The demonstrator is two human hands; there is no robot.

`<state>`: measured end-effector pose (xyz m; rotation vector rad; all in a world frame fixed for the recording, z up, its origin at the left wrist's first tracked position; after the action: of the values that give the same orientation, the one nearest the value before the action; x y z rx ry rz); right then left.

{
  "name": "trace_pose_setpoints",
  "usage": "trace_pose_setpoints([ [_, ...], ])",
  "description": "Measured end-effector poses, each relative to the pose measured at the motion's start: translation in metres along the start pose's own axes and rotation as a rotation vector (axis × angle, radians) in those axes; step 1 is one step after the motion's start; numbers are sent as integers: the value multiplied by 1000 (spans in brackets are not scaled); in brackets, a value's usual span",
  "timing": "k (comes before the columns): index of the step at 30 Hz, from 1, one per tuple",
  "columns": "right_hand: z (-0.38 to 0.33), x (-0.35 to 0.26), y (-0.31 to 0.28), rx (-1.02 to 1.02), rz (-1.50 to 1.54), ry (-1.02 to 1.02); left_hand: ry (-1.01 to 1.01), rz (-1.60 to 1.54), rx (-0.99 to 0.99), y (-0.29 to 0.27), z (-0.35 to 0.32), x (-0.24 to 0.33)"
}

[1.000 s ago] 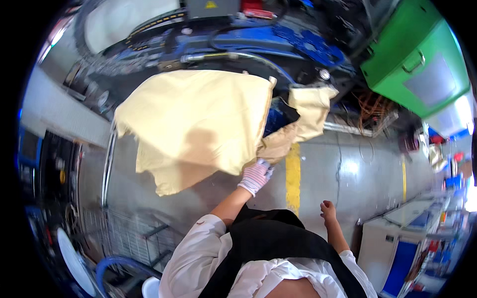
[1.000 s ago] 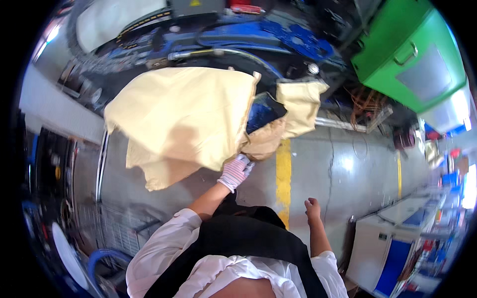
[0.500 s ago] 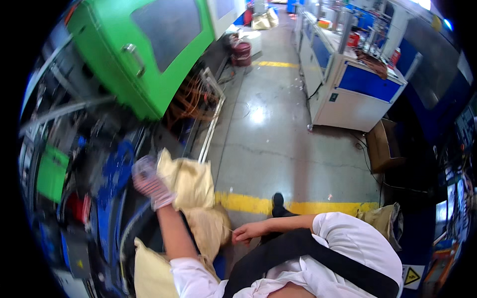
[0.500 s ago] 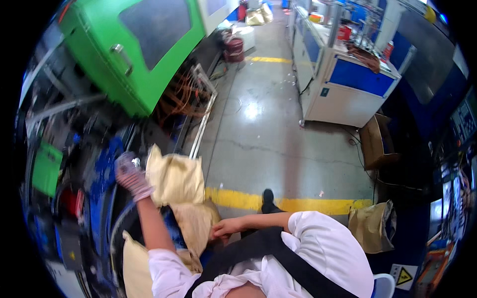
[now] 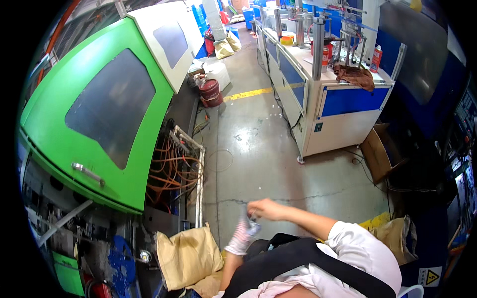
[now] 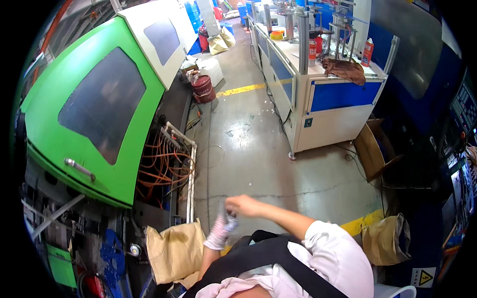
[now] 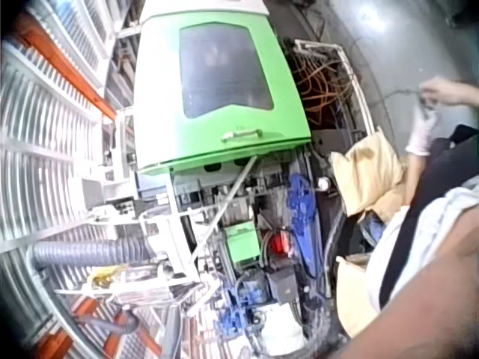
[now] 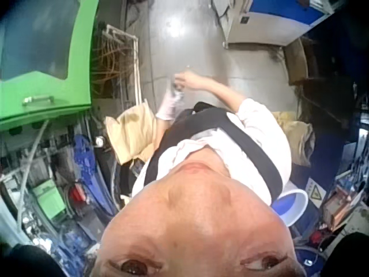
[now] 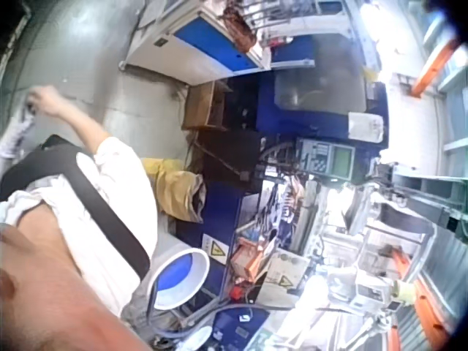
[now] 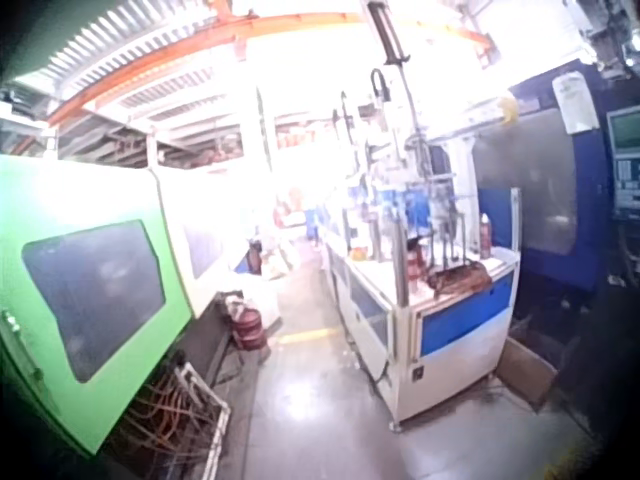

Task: The person carries a large beige sack to a machine, unties it, and pours blue granules into a white hopper. They then place a white plastic lid on the hopper, secure it with a blue ring, and use a utility knife to trim excess string from the lid.

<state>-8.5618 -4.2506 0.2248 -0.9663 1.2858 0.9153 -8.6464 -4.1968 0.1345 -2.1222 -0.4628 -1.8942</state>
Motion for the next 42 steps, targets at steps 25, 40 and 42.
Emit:
trace_pose_setpoints([
  [25,414,93,-479,489,358,204,113,265,-124,-96,700,187],
  [40,824,-52,-773,179,-42,-389,41,290,-380,-60,1129,219],
  [42,859,-60,-820,186,64,-317,-54,224,-390,-48,1168,238],
])
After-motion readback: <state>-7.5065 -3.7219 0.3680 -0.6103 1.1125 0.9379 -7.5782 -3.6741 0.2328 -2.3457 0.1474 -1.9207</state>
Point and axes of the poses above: each hand's wrist, its own z-axis towards the middle knuckle, its own y-axis out of the palm, x = y × z, the point moved 10 cm from there along z, towards the middle knuckle, and after that the axes turned 13 degrees about z, right-handed, at the moved point
